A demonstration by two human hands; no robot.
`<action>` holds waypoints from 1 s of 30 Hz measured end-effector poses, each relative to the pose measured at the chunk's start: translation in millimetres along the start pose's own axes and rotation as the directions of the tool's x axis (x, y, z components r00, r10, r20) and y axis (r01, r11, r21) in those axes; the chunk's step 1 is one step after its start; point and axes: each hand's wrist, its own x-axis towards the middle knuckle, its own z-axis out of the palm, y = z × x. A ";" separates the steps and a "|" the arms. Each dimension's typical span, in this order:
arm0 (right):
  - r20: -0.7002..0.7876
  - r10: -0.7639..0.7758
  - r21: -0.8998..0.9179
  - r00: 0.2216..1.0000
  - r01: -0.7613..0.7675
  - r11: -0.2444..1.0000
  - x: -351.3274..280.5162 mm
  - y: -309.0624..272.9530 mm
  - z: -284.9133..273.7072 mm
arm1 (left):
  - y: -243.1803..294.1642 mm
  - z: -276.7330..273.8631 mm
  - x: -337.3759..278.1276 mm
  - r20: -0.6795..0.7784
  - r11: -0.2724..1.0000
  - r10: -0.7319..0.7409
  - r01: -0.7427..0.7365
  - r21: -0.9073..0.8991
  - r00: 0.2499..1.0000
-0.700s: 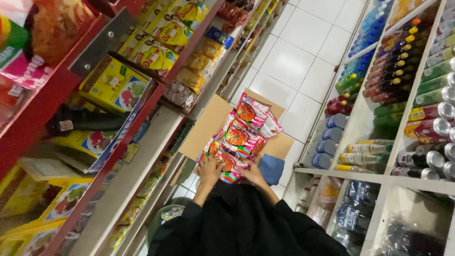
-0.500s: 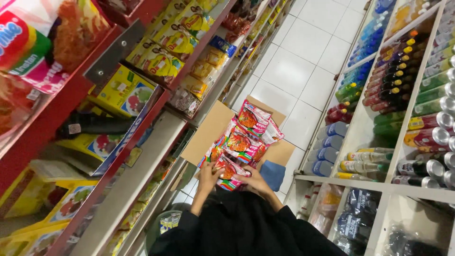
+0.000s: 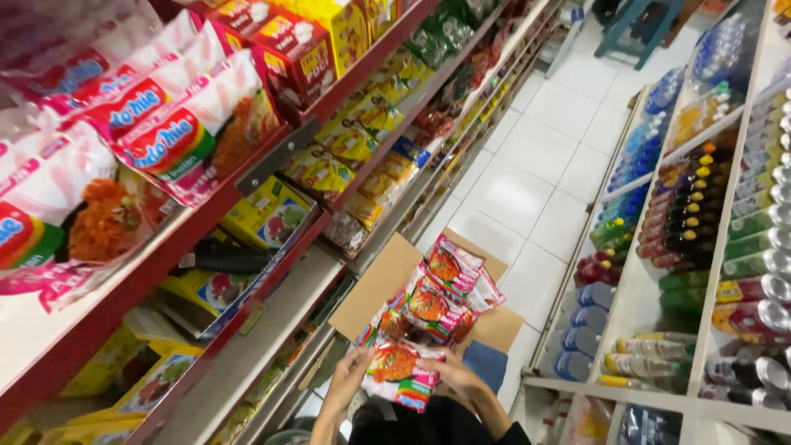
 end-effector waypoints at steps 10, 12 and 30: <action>-0.028 0.242 0.311 0.970 -0.221 0.924 17.3 25.5 24.4 | -105.0 -21.1 11.3 -0.032 0.949 -0.203 0.189 -0.252 0.979; 0.029 0.257 0.378 0.966 -0.249 0.892 21.4 22.4 27.6 | -60.8 -11.0 -0.5 0.128 0.784 -0.179 0.220 -0.580 0.975; 0.338 -0.044 0.420 0.940 -0.109 0.901 85.0 37.4 63.8 | -18.4 -19.2 -29.9 -0.048 0.696 -0.340 0.217 -0.685 0.939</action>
